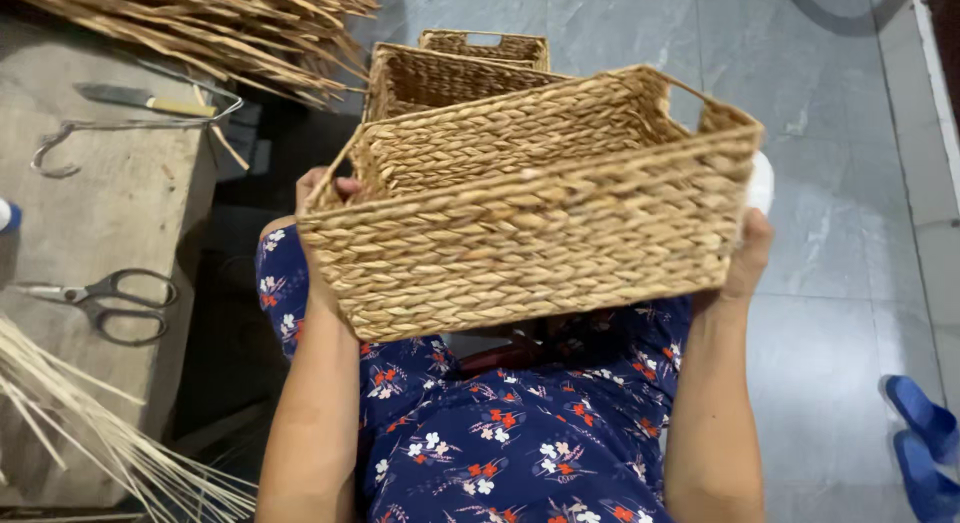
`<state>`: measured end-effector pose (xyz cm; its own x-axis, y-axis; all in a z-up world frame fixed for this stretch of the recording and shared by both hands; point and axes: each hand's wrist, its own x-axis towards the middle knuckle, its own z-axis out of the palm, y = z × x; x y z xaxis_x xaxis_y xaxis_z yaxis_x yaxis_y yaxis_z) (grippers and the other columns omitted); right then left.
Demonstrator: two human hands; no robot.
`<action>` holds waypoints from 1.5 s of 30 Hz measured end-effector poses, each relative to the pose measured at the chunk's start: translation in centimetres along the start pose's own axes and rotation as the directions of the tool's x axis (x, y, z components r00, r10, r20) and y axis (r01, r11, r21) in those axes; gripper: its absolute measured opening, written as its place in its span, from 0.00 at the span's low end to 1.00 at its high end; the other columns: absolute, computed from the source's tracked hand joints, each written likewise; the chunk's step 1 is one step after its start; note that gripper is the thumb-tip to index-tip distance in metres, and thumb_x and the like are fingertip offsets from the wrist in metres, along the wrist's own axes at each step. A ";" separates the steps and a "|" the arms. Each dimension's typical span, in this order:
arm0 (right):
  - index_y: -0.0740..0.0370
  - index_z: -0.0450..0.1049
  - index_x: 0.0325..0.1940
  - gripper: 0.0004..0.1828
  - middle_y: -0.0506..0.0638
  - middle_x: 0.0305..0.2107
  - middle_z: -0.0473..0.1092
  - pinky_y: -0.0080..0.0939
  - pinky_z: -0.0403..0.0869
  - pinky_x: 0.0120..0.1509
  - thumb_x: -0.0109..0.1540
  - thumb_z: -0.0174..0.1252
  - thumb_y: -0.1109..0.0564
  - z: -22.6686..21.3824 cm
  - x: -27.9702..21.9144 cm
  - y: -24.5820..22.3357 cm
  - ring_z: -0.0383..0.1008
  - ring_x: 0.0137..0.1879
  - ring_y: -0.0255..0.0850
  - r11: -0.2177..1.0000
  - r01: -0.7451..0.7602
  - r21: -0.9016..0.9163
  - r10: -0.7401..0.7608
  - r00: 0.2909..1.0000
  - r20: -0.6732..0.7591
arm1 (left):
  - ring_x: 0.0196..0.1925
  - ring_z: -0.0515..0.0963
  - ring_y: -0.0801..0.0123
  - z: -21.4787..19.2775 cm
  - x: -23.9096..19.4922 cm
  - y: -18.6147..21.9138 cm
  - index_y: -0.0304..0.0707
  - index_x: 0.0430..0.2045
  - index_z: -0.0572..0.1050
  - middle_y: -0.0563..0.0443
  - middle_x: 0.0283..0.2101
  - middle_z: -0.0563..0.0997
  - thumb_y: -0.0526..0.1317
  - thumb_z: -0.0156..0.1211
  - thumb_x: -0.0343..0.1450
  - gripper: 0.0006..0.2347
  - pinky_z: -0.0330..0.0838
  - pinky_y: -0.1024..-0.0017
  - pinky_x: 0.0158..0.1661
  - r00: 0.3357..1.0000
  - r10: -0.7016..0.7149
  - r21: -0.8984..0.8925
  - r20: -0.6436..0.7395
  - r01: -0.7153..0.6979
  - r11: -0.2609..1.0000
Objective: The person sits on a chair and uses a white brush to clean the exterior and interior surfaces of a woven basket. They rotate the basket to reach all sides and then place it on top of other finished baskets.
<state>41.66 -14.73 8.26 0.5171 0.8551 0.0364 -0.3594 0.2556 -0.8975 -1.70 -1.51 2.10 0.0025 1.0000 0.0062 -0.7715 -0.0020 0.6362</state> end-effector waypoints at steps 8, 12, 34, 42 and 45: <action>0.62 0.64 0.73 0.31 0.56 0.62 0.72 0.45 0.77 0.64 0.71 0.47 0.42 -3.6 0.9 0.7 0.75 0.63 0.46 0.991 -0.130 -0.030 0.129 0.991 -0.019 | 0.45 0.80 0.69 -0.9 1.3 -0.6 0.34 0.48 0.72 0.53 0.40 0.78 0.55 0.53 0.81 0.19 0.78 0.66 0.50 0.950 -0.217 -0.252 0.226 0.272 0.929; 0.64 0.63 0.74 0.30 0.58 0.64 0.69 0.49 0.76 0.67 0.73 0.48 0.44 -4.1 0.0 1.0 0.74 0.65 0.49 0.987 -0.134 0.089 0.130 0.990 0.056 | 0.47 0.78 0.71 -0.1 0.7 0.0 0.33 0.54 0.73 0.56 0.42 0.75 0.56 0.52 0.80 0.22 0.77 0.68 0.52 0.937 -0.225 -0.133 0.267 0.267 0.954; 0.61 0.72 0.58 0.21 0.52 0.48 0.75 0.44 0.78 0.59 0.70 0.49 0.45 -10.2 7.4 10.3 0.77 0.53 0.43 0.982 -0.041 0.183 0.038 0.999 0.017 | 0.79 0.60 0.59 2.9 -1.1 2.8 0.38 0.36 0.72 0.40 0.77 0.59 0.23 0.54 0.70 0.09 0.61 0.69 0.66 0.930 0.117 0.479 0.347 -0.284 0.831; 0.64 0.57 0.69 0.29 0.60 0.54 0.67 0.53 0.72 0.56 0.68 0.54 0.49 -3.9 4.6 4.9 0.71 0.54 0.50 0.939 0.319 -0.128 -0.341 0.906 -0.251 | 0.57 0.80 0.61 2.0 -2.4 1.2 0.33 0.37 0.71 0.40 0.63 0.73 0.21 0.50 0.68 0.09 0.77 0.73 0.54 0.884 0.370 0.757 0.285 -0.444 0.480; 0.62 0.49 0.77 0.35 0.59 0.69 0.56 0.52 0.68 0.76 0.71 0.54 0.49 1.0 -1.0 4.2 0.64 0.74 0.50 0.782 0.501 -0.371 -0.577 0.807 -0.126 | 0.55 0.81 0.58 2.3 -3.2 1.0 0.32 0.36 0.72 0.37 0.59 0.76 0.22 0.52 0.67 0.09 0.77 0.70 0.54 0.827 0.447 0.818 0.343 -0.497 0.292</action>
<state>38.86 -14.02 4.93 0.7224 0.4860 0.4918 0.2660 0.4612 -0.8465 -0.98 -4.70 4.50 -0.1244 0.8235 0.5536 0.2940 -0.5023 0.8132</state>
